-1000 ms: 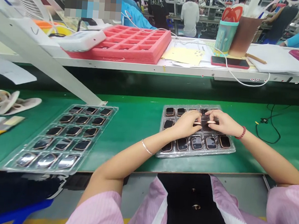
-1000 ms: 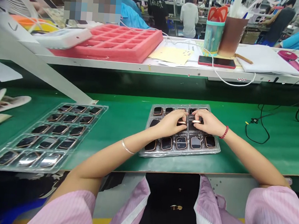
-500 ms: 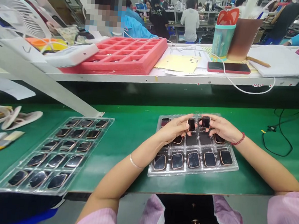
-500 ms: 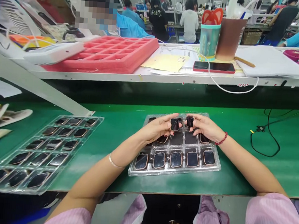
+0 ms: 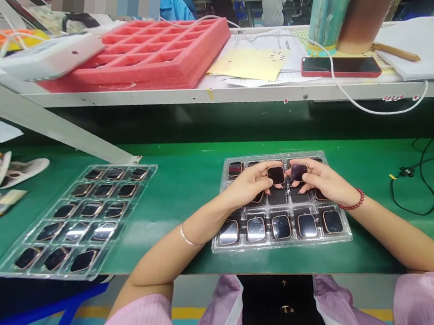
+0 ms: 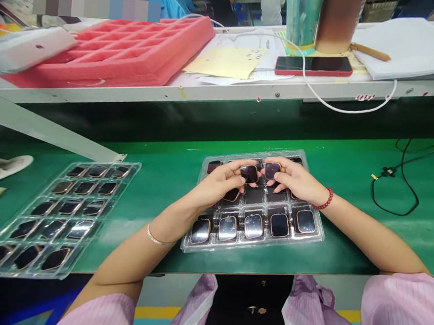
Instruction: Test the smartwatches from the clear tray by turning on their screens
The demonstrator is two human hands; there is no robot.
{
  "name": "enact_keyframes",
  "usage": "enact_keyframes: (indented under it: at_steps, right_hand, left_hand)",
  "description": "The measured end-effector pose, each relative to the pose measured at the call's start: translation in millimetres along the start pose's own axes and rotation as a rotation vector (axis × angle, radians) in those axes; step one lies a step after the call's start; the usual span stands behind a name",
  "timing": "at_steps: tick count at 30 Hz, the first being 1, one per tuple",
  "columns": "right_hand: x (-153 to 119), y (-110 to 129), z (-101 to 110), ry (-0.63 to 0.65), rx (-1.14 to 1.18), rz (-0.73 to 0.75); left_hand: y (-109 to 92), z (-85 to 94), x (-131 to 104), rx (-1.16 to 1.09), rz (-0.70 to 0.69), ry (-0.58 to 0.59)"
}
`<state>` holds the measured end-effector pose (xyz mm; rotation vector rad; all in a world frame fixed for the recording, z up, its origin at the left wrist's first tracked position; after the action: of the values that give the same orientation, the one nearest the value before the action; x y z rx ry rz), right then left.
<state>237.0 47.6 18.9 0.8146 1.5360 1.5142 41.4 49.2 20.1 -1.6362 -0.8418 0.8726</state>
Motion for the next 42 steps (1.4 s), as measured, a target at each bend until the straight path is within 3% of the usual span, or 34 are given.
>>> enact_keyframes:
  at_steps: [13, 42]
  right_hand:
    - [-3.9, 8.6, -5.3, -0.087, -0.118, 0.108]
    - [-4.8, 2.0, -9.9, -0.05, -0.241, 0.102]
  left_hand:
    - [-1.2, -0.9, -2.1, 0.09, -0.049, -0.053]
    - [-7.7, -5.6, -5.0, 0.097, -0.101, -0.058]
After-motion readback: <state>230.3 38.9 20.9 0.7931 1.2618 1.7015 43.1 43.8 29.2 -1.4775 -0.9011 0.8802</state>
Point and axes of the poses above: each hand's wrist, its own x-axis towards the middle knuckle, its own z-axis out of the back of the hand, y = z × x, the point moved 5 cm from there along x, towards the middle knuckle, and after that the axes turned 8 degrees about -x, right-handed, at the moved point
